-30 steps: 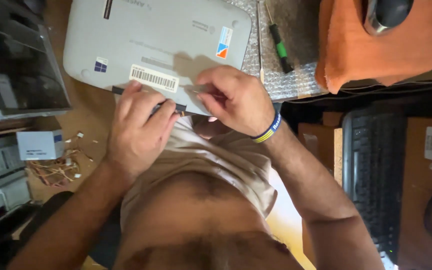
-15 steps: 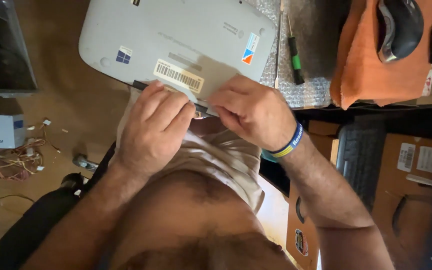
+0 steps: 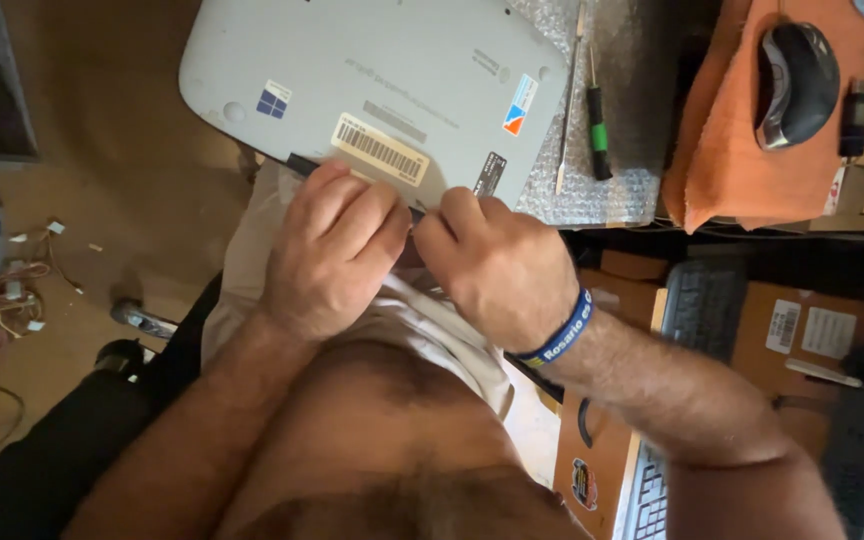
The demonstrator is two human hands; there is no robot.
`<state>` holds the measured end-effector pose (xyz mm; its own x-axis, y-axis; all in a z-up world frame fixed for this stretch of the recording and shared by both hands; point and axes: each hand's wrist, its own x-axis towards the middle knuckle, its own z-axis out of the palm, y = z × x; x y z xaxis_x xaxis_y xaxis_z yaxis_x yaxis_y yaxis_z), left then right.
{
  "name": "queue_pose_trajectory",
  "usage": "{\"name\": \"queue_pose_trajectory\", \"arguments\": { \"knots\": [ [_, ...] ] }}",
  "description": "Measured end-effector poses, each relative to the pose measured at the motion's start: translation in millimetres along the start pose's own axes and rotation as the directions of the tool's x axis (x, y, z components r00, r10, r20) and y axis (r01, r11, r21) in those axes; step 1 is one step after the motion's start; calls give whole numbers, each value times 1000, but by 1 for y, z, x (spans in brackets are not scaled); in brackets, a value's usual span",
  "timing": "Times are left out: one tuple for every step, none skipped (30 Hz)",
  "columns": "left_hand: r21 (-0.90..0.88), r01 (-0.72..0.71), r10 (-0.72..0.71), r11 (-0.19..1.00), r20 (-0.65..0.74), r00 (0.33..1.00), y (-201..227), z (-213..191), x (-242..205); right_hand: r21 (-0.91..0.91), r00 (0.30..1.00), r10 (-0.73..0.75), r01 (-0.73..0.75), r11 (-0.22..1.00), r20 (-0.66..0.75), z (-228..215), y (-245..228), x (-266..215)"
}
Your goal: Disassembling a laptop using a screwdriver to remove screws and prying off the casing.
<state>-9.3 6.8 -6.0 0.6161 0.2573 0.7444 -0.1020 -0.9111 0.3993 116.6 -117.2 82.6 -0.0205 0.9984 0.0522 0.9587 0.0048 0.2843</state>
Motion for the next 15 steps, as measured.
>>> {"name": "queue_pose_trajectory", "arguments": {
  "knots": [
    [-44,-17,16,999,-16,1000,-1,-1,2,68,997,-25,20,997,79,-1,3,4],
    [-87,-34,31,996,-32,999,-1,-1,4,138,986,-55,34,990,156,-2,7,7],
    [-92,-31,28,995,-34,999,-1,0,2,136,985,-55,33,990,162,4,19,15],
    [-81,-14,11,997,-38,999,0,2,0,323,973,-122,53,945,197,10,31,22],
    [-75,-1,-1,997,-38,999,1,4,-2,500,958,-184,51,865,220,16,44,28],
    [-86,-2,-1,996,-35,999,1,5,-2,500,958,-177,41,865,228,25,55,36],
    [-90,7,-10,996,-31,999,2,6,-3,706,934,-294,69,705,202,33,67,44],
    [-94,16,-19,995,-27,999,3,6,-3,865,907,-397,80,495,144,41,78,52],
    [-97,13,-16,995,-30,999,3,6,-3,863,907,-395,78,500,146,43,84,57],
    [-99,20,-23,995,-30,999,3,7,-3,872,872,-432,11,489,231,45,89,62],
    [-97,33,-36,995,-30,999,3,8,-5,876,823,-475,-55,479,311,48,94,68],
    [-97,37,-40,995,-34,999,2,7,-4,875,820,-478,-54,481,313,47,96,72],
    [-66,39,-40,997,-15,999,3,5,-3,885,813,-494,-53,463,307,46,96,73],
    [-36,41,-41,999,3,999,4,4,-3,894,806,-510,-52,445,300,44,97,74],
    [-36,39,-39,999,-2,999,3,4,0,892,806,-509,-50,449,302,33,86,67]
  ]
}}
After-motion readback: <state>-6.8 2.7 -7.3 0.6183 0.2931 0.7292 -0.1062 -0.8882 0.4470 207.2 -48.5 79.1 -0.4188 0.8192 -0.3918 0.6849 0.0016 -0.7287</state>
